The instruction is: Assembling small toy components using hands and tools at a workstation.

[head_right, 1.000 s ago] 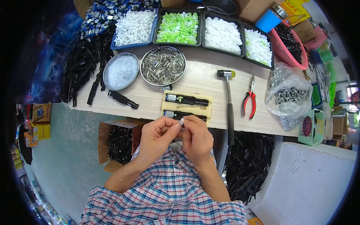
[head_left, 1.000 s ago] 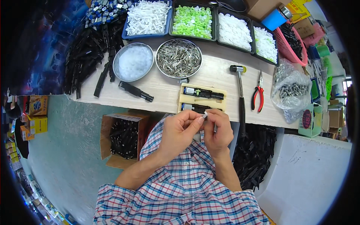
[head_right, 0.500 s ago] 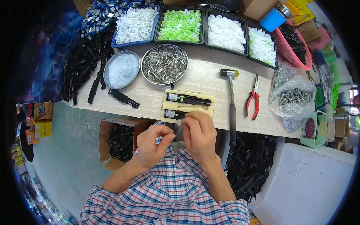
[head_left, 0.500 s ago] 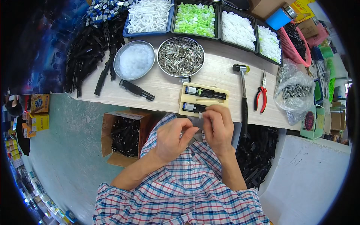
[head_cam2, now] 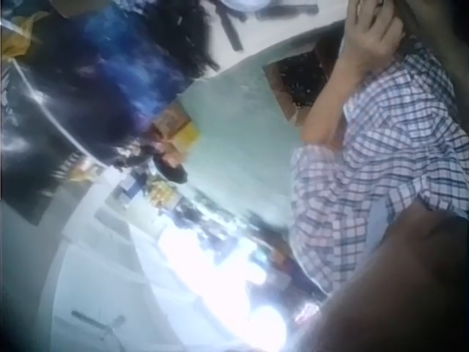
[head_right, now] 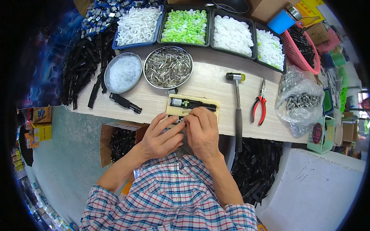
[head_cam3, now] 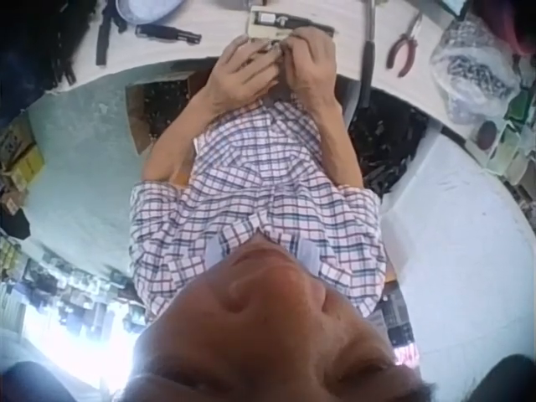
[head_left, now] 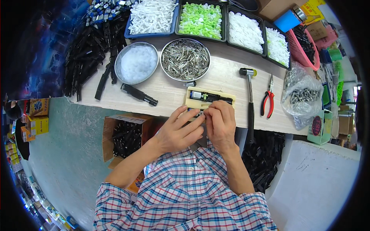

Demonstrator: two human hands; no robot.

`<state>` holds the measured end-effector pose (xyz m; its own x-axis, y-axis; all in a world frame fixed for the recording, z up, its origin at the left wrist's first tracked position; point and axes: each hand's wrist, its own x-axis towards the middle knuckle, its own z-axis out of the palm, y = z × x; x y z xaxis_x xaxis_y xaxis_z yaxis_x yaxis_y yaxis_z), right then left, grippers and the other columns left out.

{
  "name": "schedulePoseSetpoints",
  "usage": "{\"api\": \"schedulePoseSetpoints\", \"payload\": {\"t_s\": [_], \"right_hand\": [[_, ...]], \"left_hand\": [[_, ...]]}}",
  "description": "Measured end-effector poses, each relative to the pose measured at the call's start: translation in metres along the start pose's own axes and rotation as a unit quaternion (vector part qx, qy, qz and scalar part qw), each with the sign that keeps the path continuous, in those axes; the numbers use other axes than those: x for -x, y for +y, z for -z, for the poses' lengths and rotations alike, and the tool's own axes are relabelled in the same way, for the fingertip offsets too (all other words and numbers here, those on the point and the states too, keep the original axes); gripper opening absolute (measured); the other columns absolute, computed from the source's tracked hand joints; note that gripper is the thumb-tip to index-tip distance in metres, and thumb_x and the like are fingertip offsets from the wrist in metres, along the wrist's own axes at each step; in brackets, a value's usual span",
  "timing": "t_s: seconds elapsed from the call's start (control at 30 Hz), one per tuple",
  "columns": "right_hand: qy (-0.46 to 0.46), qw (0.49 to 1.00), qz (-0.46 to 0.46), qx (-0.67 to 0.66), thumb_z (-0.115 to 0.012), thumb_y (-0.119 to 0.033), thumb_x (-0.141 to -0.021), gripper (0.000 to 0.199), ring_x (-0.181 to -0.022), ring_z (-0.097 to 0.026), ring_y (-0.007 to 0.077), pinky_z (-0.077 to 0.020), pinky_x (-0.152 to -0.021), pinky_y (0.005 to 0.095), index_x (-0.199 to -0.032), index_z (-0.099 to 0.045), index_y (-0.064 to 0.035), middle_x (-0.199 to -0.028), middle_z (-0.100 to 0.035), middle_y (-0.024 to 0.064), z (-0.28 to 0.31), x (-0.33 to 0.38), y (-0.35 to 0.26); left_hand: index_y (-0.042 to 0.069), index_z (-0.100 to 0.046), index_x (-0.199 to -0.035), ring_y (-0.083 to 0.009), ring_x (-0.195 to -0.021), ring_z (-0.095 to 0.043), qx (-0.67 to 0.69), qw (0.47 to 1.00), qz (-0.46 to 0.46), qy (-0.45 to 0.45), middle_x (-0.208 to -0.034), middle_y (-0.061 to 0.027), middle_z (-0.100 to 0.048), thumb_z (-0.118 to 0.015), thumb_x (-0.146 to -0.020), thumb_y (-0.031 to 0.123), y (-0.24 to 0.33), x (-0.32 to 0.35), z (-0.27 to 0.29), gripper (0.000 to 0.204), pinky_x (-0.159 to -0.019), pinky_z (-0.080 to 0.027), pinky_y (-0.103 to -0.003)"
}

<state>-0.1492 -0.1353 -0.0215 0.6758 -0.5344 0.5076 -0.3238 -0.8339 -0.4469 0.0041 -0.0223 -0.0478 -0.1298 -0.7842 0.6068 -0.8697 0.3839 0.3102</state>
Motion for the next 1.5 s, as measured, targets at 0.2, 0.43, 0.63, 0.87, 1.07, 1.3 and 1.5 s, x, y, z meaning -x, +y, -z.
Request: {"api": "schedulePoseSetpoints", "payload": {"t_s": [0.2, 0.43, 0.63, 0.87, 1.07, 1.3, 1.5], "right_hand": [[-0.002, 1.0, -0.01, -0.003, -0.072, 0.007, -0.074, 0.024, -0.101, -0.061, 0.0342, -0.0509, -0.088, 0.0433, -0.095, -0.064, -0.0019, -0.103, -0.062, 0.0126, 0.002, -0.002, -0.003], [-0.006, 1.0, -0.01, -0.006, -0.073, 0.004, -0.073, 0.024, -0.103, -0.062, 0.0341, -0.051, -0.089, 0.0437, -0.095, -0.064, -0.002, -0.103, -0.063, 0.0125, 0.002, -0.001, -0.003], [-0.017, 1.0, -0.021, -0.015, -0.074, 0.003, -0.074, 0.023, -0.103, -0.062, 0.0331, -0.0512, -0.088, 0.0431, -0.095, -0.066, -0.0024, -0.102, -0.064, 0.0117, 0.008, -0.005, -0.006], [0.013, 0.997, -0.061, -0.048, -0.067, 0.01, -0.081, 0.017, -0.091, -0.066, 0.0294, -0.0526, -0.083, 0.0356, -0.095, -0.065, 0.0006, -0.096, -0.066, 0.0141, 0.034, -0.046, 0.019], [0.105, 0.989, -0.092, 0.047, -0.067, 0.0, -0.09, 0.014, -0.095, -0.066, 0.0295, -0.0514, -0.084, 0.0348, -0.104, -0.069, 0.0001, -0.104, -0.065, 0.0139, 0.038, -0.127, 0.105], [0.067, 0.969, -0.037, 0.234, -0.071, -0.003, -0.087, 0.01, -0.099, -0.064, 0.0335, -0.0519, -0.086, 0.041, -0.097, -0.073, -0.0033, -0.105, -0.067, 0.0138, 0.025, -0.171, 0.159], [0.108, 0.971, -0.01, 0.214, -0.072, -0.003, -0.086, 0.007, -0.096, -0.064, 0.0335, -0.0521, -0.085, 0.0421, -0.093, -0.073, -0.0031, -0.101, -0.069, 0.0133, 0.024, -0.171, 0.161]], "left_hand": [[0.016, -0.068, -0.106, -0.0296, -0.134, -0.052, -0.076, 0.997, -0.032, -0.009, -0.137, -0.0008, -0.064, -0.065, -0.091, 0.024, -0.007, 0.022, -0.017, 0.018, -0.115, -0.035, -0.057], [0.022, -0.069, -0.12, -0.0284, -0.144, -0.044, -0.163, 0.985, -0.031, -0.039, -0.149, 0.003, -0.057, -0.055, -0.094, 0.028, -0.001, 0.035, -0.021, 0.03, -0.121, -0.017, -0.064], [0.015, -0.071, -0.102, -0.0291, -0.13, -0.055, -0.05, 0.998, 0.027, 0.021, -0.132, -0.0011, -0.067, -0.069, -0.085, 0.024, 0.002, 0.013, -0.021, 0.02, -0.119, -0.021, -0.065], [0.008, -0.069, -0.095, -0.034, -0.115, -0.061, 0.05, 0.99, 0.062, 0.116, -0.121, -0.0107, -0.067, -0.075, -0.081, 0.013, -0.018, -0.033, -0.006, 0.016, -0.11, -0.04, -0.059], [-0.001, -0.067, -0.108, -0.0495, -0.136, -0.044, -0.043, 0.972, 0.214, 0.084, -0.138, -0.0263, -0.054, -0.071, -0.084, -0.002, -0.072, -0.1, -0.007, 0.024, -0.114, -0.038, -0.054], [0.002, -0.066, -0.102, -0.0491, -0.135, -0.045, -0.043, 0.972, 0.218, 0.08, -0.133, -0.0236, -0.058, -0.074, -0.083, 0.001, -0.086, -0.097, -0.023, 0.021, -0.11, -0.042, -0.053], [0.0, -0.066, -0.096, -0.0431, -0.126, -0.054, 0.001, 0.972, 0.204, 0.117, -0.115, -0.0173, -0.064, -0.074, -0.081, -0.002, -0.088, -0.098, -0.021, 0.017, -0.106, -0.046, -0.049]]}}
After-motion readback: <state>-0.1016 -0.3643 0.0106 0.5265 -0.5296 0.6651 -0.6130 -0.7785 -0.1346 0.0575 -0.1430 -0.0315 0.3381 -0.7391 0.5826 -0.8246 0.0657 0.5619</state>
